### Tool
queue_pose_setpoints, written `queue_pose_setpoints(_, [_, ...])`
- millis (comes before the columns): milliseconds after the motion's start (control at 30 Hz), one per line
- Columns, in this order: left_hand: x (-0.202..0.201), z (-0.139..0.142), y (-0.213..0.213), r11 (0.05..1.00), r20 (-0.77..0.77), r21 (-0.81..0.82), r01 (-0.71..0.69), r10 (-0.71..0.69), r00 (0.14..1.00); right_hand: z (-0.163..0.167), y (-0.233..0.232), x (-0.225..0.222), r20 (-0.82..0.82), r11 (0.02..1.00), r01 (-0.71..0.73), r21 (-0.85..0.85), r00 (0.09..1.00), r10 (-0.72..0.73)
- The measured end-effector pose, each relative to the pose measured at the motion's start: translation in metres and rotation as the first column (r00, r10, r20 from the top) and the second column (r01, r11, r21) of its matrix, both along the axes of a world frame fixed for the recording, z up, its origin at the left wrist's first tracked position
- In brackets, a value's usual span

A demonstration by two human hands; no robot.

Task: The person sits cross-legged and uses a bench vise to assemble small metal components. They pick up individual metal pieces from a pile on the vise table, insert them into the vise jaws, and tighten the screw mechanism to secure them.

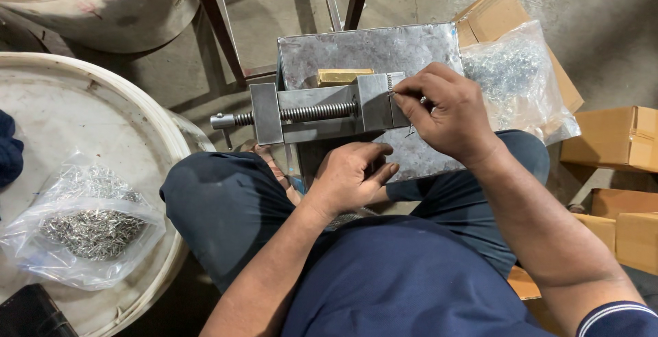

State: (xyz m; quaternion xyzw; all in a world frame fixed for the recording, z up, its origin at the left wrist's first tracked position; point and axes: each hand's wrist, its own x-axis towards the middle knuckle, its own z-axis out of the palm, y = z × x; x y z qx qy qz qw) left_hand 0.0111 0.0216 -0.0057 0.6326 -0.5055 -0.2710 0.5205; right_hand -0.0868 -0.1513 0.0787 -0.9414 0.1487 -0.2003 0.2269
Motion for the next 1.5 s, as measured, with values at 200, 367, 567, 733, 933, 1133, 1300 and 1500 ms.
queue_pose_setpoints(200, [0.0, -0.009, 0.001, 0.999, 0.015, -0.051, -0.007, 0.007, 1.0, -0.013, -0.005, -0.017, 0.059, 0.991, 0.052, 0.125, 0.996, -0.06])
queue_pose_setpoints(367, [-0.003, -0.014, 0.002, 0.983, 0.018, -0.184, -0.022, 0.026, 0.999, -0.046, -0.005, -0.054, -0.003, 0.964, 0.183, 0.193, 0.982, -0.186])
queue_pose_setpoints(567, [-0.004, -0.01, -0.001, 0.996, 0.019, -0.092, 0.0, 0.001, 1.0, -0.065, 0.003, -0.077, -0.074, 0.976, 0.2, 0.081, 0.978, -0.194])
queue_pose_setpoints(733, [-0.008, -0.013, 0.001, 0.998, 0.13, -0.061, -0.024, 0.032, 0.991, -0.068, 0.0, -0.071, -0.092, 0.984, 0.179, -0.009, 0.979, -0.179])
queue_pose_setpoints(933, [0.002, -0.066, -0.021, 0.993, 0.217, 0.108, 0.045, -0.068, 0.974, -0.061, -0.004, -0.082, -0.203, 0.989, 0.118, 0.091, 0.974, -0.097])
queue_pose_setpoints(1133, [-0.001, -0.102, -0.031, 0.932, 0.102, 0.347, -0.103, 0.071, 0.992, -0.081, 0.015, -0.081, 0.001, 0.933, 0.112, 0.342, 0.993, -0.119])
queue_pose_setpoints(1300, [-0.002, -0.09, -0.047, 0.925, -0.014, 0.351, 0.143, -0.147, 0.989, -0.113, 0.033, -0.085, 0.108, 0.416, -0.113, 0.902, 0.994, 0.037])
queue_pose_setpoints(1500, [0.001, -0.074, -0.049, 0.865, 0.053, 0.427, 0.263, -0.314, 0.948, -0.125, 0.051, -0.077, 0.27, 0.01, -0.27, 0.963, 0.962, -0.041])
